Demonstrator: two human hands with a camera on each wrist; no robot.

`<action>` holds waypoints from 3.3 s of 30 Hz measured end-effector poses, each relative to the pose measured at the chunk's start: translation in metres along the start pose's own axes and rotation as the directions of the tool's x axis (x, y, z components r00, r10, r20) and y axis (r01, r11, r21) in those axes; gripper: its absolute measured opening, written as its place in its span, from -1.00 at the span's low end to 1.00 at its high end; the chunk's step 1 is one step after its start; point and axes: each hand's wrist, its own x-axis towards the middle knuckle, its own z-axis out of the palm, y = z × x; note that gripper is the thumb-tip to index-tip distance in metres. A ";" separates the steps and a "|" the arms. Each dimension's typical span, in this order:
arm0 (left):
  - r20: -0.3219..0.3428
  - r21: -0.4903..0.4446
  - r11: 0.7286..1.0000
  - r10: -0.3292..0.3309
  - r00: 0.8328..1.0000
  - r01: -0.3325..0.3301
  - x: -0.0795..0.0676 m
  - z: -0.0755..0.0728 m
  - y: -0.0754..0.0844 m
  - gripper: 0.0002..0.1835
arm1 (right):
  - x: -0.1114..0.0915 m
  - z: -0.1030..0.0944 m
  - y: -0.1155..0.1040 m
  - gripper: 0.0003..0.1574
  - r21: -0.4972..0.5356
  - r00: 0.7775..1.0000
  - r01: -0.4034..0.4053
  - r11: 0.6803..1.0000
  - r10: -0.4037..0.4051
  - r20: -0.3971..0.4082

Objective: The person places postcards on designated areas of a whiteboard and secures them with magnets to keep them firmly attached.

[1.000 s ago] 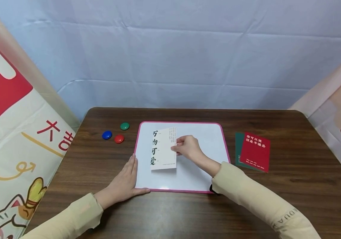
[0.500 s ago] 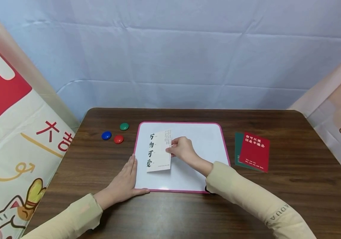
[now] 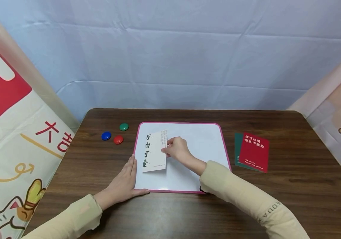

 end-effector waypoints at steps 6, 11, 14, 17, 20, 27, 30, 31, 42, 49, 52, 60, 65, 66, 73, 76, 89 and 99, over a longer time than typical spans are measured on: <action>-0.012 0.005 1.000 0.005 1.000 -0.005 -0.001 -0.001 0.000 0.29 | 0.000 0.003 -0.004 -0.61 0.009 1.000 -0.001 1.000 0.001 0.007; -0.008 -0.005 1.000 0.003 1.000 -0.003 -0.001 -0.001 0.001 0.29 | 0.002 0.006 -0.006 -0.62 0.001 1.000 -0.019 1.000 0.019 0.012; -0.009 -0.003 1.000 0.006 1.000 -0.006 -0.001 0.000 0.001 0.29 | 0.004 0.009 -0.006 -0.63 -0.009 1.000 -0.025 1.000 0.025 0.009; -0.006 -0.001 1.000 0.004 1.000 -0.004 -0.001 -0.001 0.001 0.29 | 0.005 0.011 -0.007 -0.65 -0.015 1.000 -0.028 0.999 0.028 0.008; 0.003 0.000 1.000 0.000 1.000 0.000 -0.001 -0.001 0.001 0.30 | 0.006 0.014 -0.007 -0.68 -0.022 1.000 -0.027 0.999 0.027 0.007; 0.010 -0.003 1.000 -0.005 1.000 0.005 0.000 -0.001 0.000 0.31 | 0.008 0.018 -0.006 -0.73 -0.053 1.000 -0.013 0.998 0.013 0.004; 0.009 0.001 1.000 -0.003 1.000 0.003 0.000 -0.001 0.001 0.30 | 0.009 0.020 -0.005 -0.73 -0.067 1.000 -0.002 0.998 0.003 0.008; 0.005 0.000 1.000 0.002 1.000 -0.002 0.000 -0.001 0.001 0.30 | 0.009 0.020 -0.005 -0.73 -0.075 1.000 0.007 0.997 -0.006 0.008; -0.023 0.019 1.000 0.026 0.999 -0.025 -0.001 -0.001 0.002 0.26 | 0.010 0.024 -0.002 -0.75 -0.174 0.996 0.086 0.981 -0.083 0.026; -0.029 0.021 0.999 0.027 0.999 -0.027 -0.002 -0.001 0.002 0.26 | 0.012 0.026 0.000 -0.64 -0.208 0.996 0.091 0.974 -0.085 0.040; -0.029 0.023 0.999 0.029 0.999 -0.029 -0.002 -0.001 0.002 0.26 | 0.012 0.027 0.002 -0.64 -0.217 0.995 0.101 0.971 -0.095 0.040; -0.026 0.021 1.000 0.024 0.999 -0.024 -0.002 -0.001 0.003 0.26 | 0.011 0.029 0.006 -0.56 -0.219 0.991 0.133 0.967 -0.126 0.049; -0.035 0.018 0.999 0.030 0.999 -0.029 -0.003 -0.001 0.003 0.25 | 0.011 0.030 0.005 -0.56 -0.228 0.989 0.147 0.963 -0.140 0.045; -0.036 0.018 0.999 0.030 0.999 -0.030 -0.003 -0.001 0.003 0.25 | 0.011 0.030 0.005 -0.55 -0.230 0.989 0.148 0.962 -0.142 0.043; -0.027 0.018 1.000 0.026 0.999 -0.026 -0.003 -0.002 0.003 0.26 | 0.012 0.033 0.005 -0.56 -0.262 0.989 0.147 0.954 -0.141 0.042; -0.018 0.011 1.000 0.019 1.000 -0.019 -0.003 -0.002 0.003 0.27 | 0.012 0.033 0.004 -0.58 -0.282 0.989 0.145 0.948 -0.139 0.041; -0.014 0.010 1.000 0.017 1.000 -0.017 -0.003 -0.004 0.003 0.26 | 0.011 0.033 -0.004 -0.73 -0.390 0.990 0.144 0.909 -0.135 0.052; -0.019 0.013 1.000 0.021 1.000 -0.021 -0.003 -0.003 0.003 0.26 | 0.011 0.034 -0.003 -0.90 -0.470 0.981 0.194 0.861 -0.174 0.085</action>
